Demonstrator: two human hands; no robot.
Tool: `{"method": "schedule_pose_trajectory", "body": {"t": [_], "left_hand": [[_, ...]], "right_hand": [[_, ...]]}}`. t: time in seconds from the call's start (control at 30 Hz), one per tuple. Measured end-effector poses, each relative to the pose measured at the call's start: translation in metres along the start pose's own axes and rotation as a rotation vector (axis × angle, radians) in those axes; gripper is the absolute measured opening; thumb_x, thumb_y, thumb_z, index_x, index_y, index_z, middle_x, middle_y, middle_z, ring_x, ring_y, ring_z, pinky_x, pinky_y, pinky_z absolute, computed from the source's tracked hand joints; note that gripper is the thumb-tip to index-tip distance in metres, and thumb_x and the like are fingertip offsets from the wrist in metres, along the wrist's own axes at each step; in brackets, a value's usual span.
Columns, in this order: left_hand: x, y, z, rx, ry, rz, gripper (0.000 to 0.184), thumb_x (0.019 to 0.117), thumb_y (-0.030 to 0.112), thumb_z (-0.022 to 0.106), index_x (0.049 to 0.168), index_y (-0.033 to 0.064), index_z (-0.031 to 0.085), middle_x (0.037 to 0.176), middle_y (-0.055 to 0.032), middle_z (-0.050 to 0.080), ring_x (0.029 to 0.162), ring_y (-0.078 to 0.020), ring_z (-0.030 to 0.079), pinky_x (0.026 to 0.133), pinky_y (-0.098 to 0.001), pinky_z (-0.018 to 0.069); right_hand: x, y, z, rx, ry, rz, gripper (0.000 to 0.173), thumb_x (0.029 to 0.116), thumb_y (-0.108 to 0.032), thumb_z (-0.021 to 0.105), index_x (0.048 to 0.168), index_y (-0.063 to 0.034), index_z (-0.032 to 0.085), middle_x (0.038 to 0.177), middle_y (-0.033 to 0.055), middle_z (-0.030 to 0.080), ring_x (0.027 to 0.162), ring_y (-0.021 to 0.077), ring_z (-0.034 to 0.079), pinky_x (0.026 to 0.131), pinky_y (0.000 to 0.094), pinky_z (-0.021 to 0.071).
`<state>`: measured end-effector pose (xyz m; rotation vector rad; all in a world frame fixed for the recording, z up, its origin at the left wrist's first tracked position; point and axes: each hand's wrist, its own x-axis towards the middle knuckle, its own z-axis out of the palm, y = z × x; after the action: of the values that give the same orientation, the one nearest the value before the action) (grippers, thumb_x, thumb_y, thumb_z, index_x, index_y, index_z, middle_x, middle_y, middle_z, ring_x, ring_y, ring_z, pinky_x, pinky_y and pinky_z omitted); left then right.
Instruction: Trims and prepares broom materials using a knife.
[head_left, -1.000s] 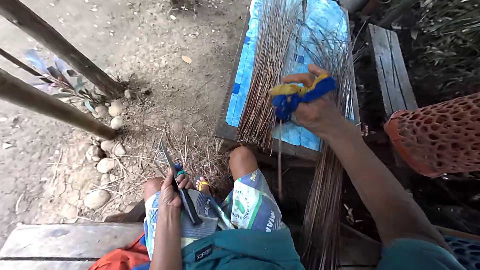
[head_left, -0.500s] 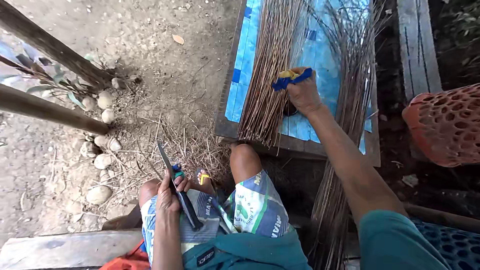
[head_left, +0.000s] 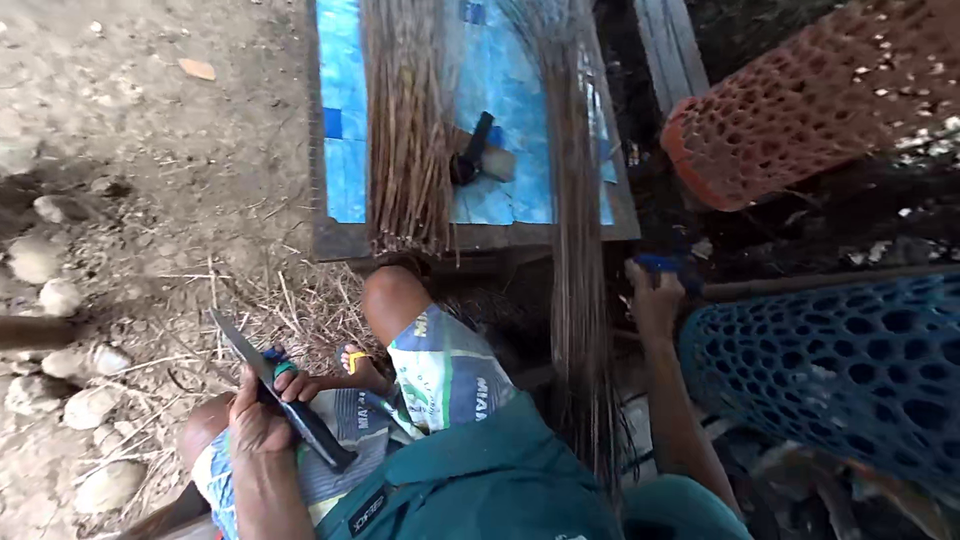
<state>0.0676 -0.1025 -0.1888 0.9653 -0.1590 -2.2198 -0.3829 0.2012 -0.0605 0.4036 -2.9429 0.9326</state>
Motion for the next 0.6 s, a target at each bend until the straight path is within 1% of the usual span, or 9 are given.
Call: {"method": "schedule_pose_trajectory", "body": {"t": [0.03,0.1,0.2,0.3,0.37,0.43,0.5,0.53,0.6], "left_hand": [[0.001,-0.002,0.0,0.024,-0.022,-0.04,0.06,0.1098,0.049,0.016,0.112,0.0115,0.063,0.062,0.0022,0.058,0.048,-0.0095,0.057,0.046,-0.0262,0.0528],[0.001,-0.007,0.004,0.048,-0.05,-0.071,0.061,0.109,0.051,0.016,0.112,0.0119,0.063,0.061,0.0022,0.057,0.047,-0.01,0.057,0.046,-0.0269,0.0529],[0.002,-0.01,0.003,0.061,-0.032,-0.024,0.066,0.1083,0.053,0.011,0.111,0.0113,0.061,0.058,0.0037,0.056,0.045,-0.0093,0.056,0.044,-0.0262,0.0524],[-0.001,-0.008,-0.003,0.051,-0.039,0.028,0.07,0.107,0.055,0.008,0.106,0.011,0.062,0.057,0.003,0.057,0.044,-0.0102,0.057,0.043,-0.0273,0.0526],[-0.006,-0.008,-0.002,0.075,-0.022,0.06,0.071,0.107,0.054,0.006,0.102,0.012,0.062,0.056,0.0035,0.058,0.044,-0.0092,0.057,0.043,-0.0259,0.0524],[-0.01,-0.007,-0.001,0.079,-0.004,0.068,0.071,0.1069,0.055,0.006,0.1,0.0128,0.062,0.056,0.004,0.057,0.043,-0.009,0.056,0.044,-0.0259,0.0523],[-0.011,-0.008,-0.003,0.05,-0.007,0.068,0.071,0.1067,0.056,0.008,0.1,0.012,0.063,0.056,0.0034,0.058,0.043,-0.0097,0.057,0.043,-0.0264,0.0519],[-0.01,-0.007,-0.004,0.045,-0.002,0.066,0.071,0.1067,0.056,0.009,0.099,0.0121,0.063,0.056,0.0037,0.058,0.043,-0.0095,0.056,0.043,-0.0265,0.0517],[-0.008,-0.008,-0.005,0.047,0.006,0.059,0.072,0.1064,0.057,0.009,0.097,0.0119,0.063,0.055,0.0038,0.057,0.043,-0.0092,0.056,0.043,-0.0263,0.0513]], "right_hand": [[-0.014,0.022,-0.011,0.01,-0.026,0.106,0.042,0.1042,-0.027,0.06,0.128,0.0073,0.061,0.122,0.0258,0.067,0.112,0.0335,0.067,0.102,0.0493,0.0512],[-0.045,0.057,-0.023,-0.024,-0.05,0.241,0.041,0.1042,-0.025,0.059,0.126,0.0092,0.062,0.119,0.026,0.068,0.11,0.0336,0.068,0.101,0.0483,0.0519],[-0.086,0.083,-0.026,-0.094,-0.085,0.319,0.043,0.106,-0.026,0.056,0.128,0.0108,0.062,0.123,0.0321,0.065,0.117,0.0428,0.063,0.105,0.0569,0.0453],[-0.102,0.098,-0.021,-0.086,-0.235,0.454,0.05,0.1087,-0.034,0.05,0.134,0.0084,0.057,0.129,0.0321,0.061,0.122,0.0434,0.06,0.106,0.0584,0.0436],[-0.104,0.11,-0.015,-0.096,-0.332,0.449,0.05,0.1086,-0.034,0.05,0.13,0.0098,0.059,0.125,0.032,0.063,0.119,0.0433,0.061,0.104,0.0578,0.045],[-0.106,0.116,-0.013,-0.051,-0.353,0.39,0.043,0.1073,-0.028,0.055,0.123,0.0112,0.063,0.121,0.0312,0.065,0.116,0.0408,0.062,0.103,0.0548,0.0454],[-0.106,0.117,-0.013,0.041,-0.324,0.385,0.04,0.1063,-0.027,0.057,0.123,0.0089,0.064,0.12,0.0285,0.066,0.114,0.0363,0.063,0.102,0.0522,0.0462],[-0.106,0.119,-0.013,0.084,-0.296,0.395,0.04,0.1058,-0.028,0.058,0.122,0.0085,0.064,0.117,0.0273,0.067,0.111,0.0345,0.064,0.1,0.0517,0.047],[-0.107,0.122,-0.015,0.167,-0.202,0.403,0.039,0.1057,-0.027,0.057,0.122,0.0082,0.063,0.117,0.0248,0.068,0.108,0.0308,0.066,0.099,0.0482,0.0501]]}}
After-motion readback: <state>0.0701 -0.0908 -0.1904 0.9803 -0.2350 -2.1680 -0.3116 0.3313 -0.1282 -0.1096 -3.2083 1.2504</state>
